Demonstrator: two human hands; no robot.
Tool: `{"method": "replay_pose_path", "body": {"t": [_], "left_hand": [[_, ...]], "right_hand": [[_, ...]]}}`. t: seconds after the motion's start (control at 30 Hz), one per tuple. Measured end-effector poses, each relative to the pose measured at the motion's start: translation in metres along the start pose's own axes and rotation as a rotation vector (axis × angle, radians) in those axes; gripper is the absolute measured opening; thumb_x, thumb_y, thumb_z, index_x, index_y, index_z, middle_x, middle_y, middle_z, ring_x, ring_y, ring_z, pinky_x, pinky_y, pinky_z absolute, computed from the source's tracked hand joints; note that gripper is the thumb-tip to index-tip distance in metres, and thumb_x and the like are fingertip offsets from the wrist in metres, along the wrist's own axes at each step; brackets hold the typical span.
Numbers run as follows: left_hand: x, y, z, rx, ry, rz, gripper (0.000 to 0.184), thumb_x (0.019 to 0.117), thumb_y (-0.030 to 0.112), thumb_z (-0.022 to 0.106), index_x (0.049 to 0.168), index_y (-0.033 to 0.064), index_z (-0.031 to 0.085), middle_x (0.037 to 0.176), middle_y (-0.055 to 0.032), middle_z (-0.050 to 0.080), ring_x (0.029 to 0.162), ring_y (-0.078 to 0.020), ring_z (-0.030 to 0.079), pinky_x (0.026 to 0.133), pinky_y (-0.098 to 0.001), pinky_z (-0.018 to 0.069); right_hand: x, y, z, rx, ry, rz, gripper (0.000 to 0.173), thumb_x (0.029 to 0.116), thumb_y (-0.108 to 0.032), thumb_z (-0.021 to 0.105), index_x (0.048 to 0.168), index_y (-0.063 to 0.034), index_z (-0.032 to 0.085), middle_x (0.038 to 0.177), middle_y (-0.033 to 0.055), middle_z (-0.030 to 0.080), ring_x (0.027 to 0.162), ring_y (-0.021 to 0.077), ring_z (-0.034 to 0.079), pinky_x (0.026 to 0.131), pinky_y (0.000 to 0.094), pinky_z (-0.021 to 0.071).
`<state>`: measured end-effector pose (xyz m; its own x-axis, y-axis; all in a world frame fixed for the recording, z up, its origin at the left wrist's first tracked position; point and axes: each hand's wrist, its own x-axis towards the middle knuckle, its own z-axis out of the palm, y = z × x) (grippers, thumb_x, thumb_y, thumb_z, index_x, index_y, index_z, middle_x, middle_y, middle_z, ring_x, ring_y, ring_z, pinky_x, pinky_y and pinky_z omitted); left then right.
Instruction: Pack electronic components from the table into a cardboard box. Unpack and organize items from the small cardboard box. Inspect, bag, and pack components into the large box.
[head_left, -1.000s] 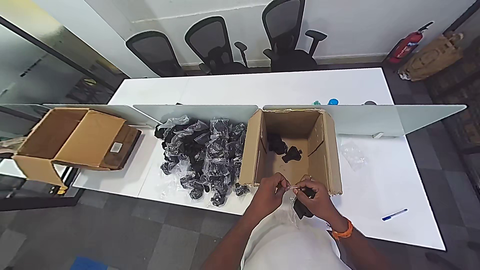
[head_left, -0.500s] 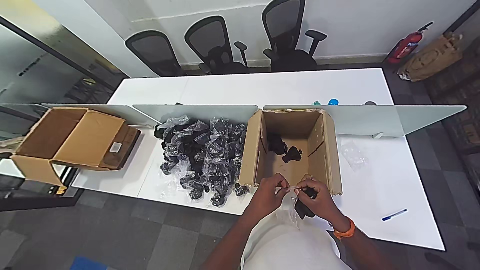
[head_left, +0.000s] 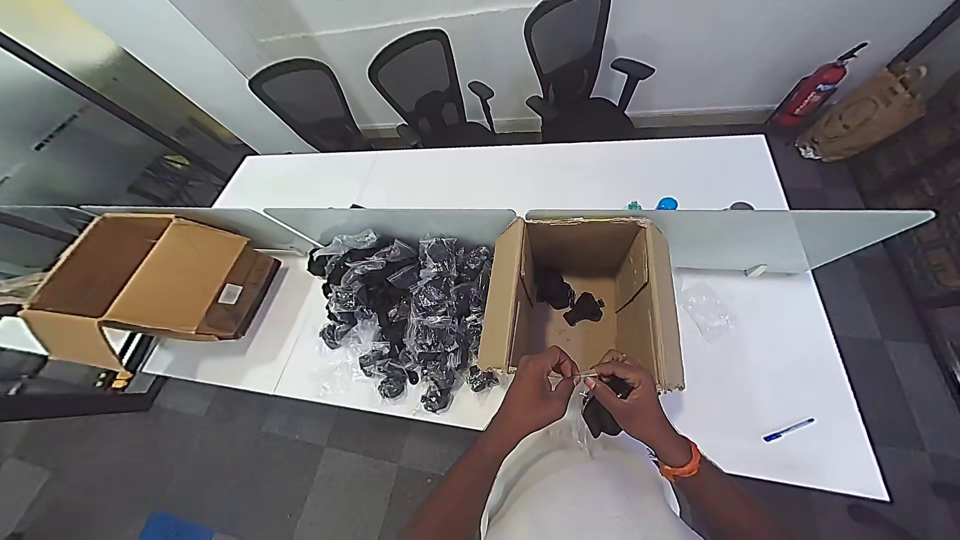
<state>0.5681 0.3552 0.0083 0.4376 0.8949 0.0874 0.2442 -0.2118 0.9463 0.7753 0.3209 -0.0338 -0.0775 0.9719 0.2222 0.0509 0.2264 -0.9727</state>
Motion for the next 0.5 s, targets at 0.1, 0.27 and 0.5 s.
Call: {"method": "replay_pose_path", "body": {"t": [0.1,0.27,0.5], "left_hand": [[0.0007,0.0011,0.0013,-0.003,0.003,0.008,0.003,0.0899,0.005,0.067,0.089,0.0046,0.064,0.090,-0.0043,0.072,0.083,-0.0104,0.069,0.075,-0.0298,0.0577],[0.0019,0.0028,0.0057,-0.005,-0.020,0.018,0.003,0.0893,0.004,0.066,0.089,0.0035,0.064,0.090,-0.0058,0.072,0.083,-0.0114,0.069,0.077,-0.0303,0.0585],[0.0031,0.0017,0.0067,0.005,0.010,0.041,0.004,0.0910,0.006,0.068,0.090,0.0039,0.065,0.092,-0.0046,0.074,0.084,-0.0100,0.070,0.078,-0.0287,0.0590]], "right_hand": [[-0.0002,0.0008,0.0002,-0.003,0.013,-0.003,0.010,0.0915,-0.016,0.073,0.094,-0.0062,0.077,0.086,-0.0002,0.065,0.081,0.0064,0.060,0.071,0.0200,0.0512],[-0.0017,-0.0006,0.0007,-0.011,0.037,-0.033,0.008,0.0905,-0.012,0.070,0.090,-0.0061,0.074,0.085,-0.0010,0.062,0.078,0.0043,0.058,0.068,0.0179,0.0493],[-0.0014,0.0018,-0.0034,-0.041,0.045,-0.035,0.008,0.0931,-0.013,0.069,0.093,-0.0069,0.075,0.085,-0.0012,0.064,0.078,0.0048,0.058,0.069,0.0196,0.0501]]}}
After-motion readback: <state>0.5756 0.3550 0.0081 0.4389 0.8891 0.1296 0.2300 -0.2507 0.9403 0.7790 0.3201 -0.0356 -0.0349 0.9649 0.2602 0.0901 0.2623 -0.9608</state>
